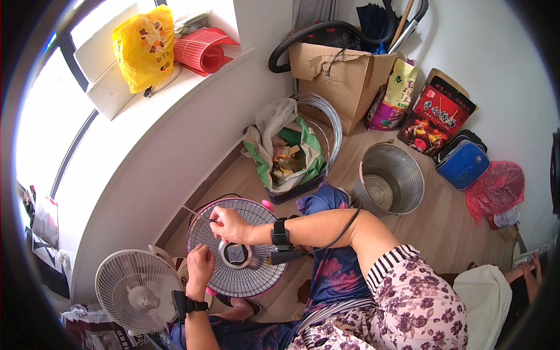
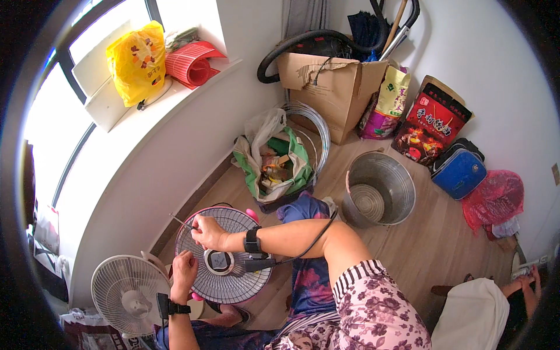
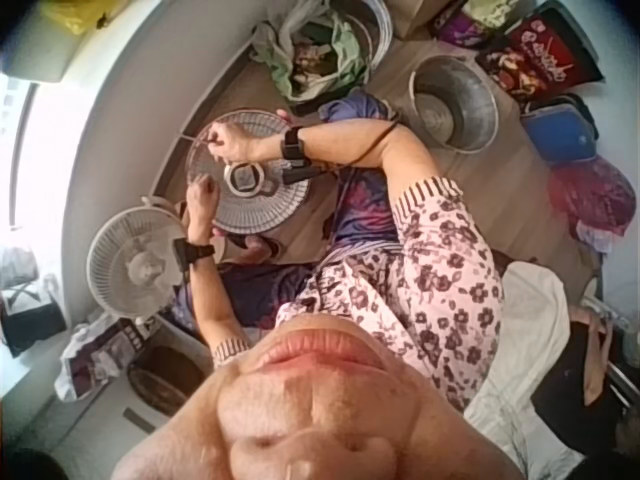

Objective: The person uses a screwdriver to loosen or tighten the grilles of two electric fans while sitting on the floor.

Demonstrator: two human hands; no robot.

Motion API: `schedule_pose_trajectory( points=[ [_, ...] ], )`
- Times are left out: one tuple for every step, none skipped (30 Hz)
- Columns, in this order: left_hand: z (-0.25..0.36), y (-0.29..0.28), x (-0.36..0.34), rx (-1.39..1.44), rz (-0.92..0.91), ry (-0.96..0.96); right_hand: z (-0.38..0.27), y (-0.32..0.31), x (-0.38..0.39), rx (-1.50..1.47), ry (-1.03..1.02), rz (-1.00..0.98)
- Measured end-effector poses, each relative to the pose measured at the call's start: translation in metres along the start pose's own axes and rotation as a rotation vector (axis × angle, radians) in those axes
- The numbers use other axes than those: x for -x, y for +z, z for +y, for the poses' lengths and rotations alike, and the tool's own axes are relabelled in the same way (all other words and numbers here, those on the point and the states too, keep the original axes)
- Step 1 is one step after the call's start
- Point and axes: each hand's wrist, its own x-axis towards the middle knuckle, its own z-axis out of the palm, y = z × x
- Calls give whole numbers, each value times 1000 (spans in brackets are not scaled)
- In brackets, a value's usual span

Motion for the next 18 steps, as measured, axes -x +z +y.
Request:
schedule_pose_trajectory(
  points=[
    [0, 0, 0, 3, 1, -2, -1, 0, 0, 21, 12, -12],
    [0, 0, 0, 3, 0, -1, -1, 0, 0, 21, 12, -11],
    [0, 0, 0, 5, -2, -1, -1, 0, 1, 21, 10, -9],
    [0, 0, 0, 8, -3, 0, -2, 0, 1, 20, 7, -7],
    [0, 0, 0, 8, -6, 0, -2, 0, 1, 19, 9, -5],
    [0, -1, 0, 3, -12, -1, -1, 0, 0, 21, 5, -1],
    [1, -1, 0, -2, -18, -3, -1, 0, 0, 23, 1, 3],
    [1, -1, -1, -1, -20, -3, 0, 0, 0, 22, 2, 5],
    [2, -1, -1, 2, -20, -2, 1, 0, 0, 11, -12, 16],
    [2, -1, -1, 5, -21, -1, 1, 0, 1, 0, -27, 27],
    [2, 0, 0, 6, -22, -1, 1, 0, 1, 0, -26, 28],
    [1, 0, 0, 6, -23, -8, 1, 1, 0, -3, -24, 24],
    [0, 0, 1, 6, -24, -15, 1, 1, 0, -6, -22, 21],
    [0, 1, 1, 5, -25, -15, 1, 1, 0, -7, -22, 21],
    [-1, 1, 1, 3, -23, -15, 1, 1, 0, -3, -23, 20],
    [-1, 1, 1, 0, -21, -14, 1, 1, 0, 0, -25, 18],
    [-1, 1, 1, 1, -22, -14, 1, 1, 0, 0, -24, 19],
    [-1, 1, 1, -3, -21, -8, 1, 1, 0, -1, -20, 20]
  ],
)
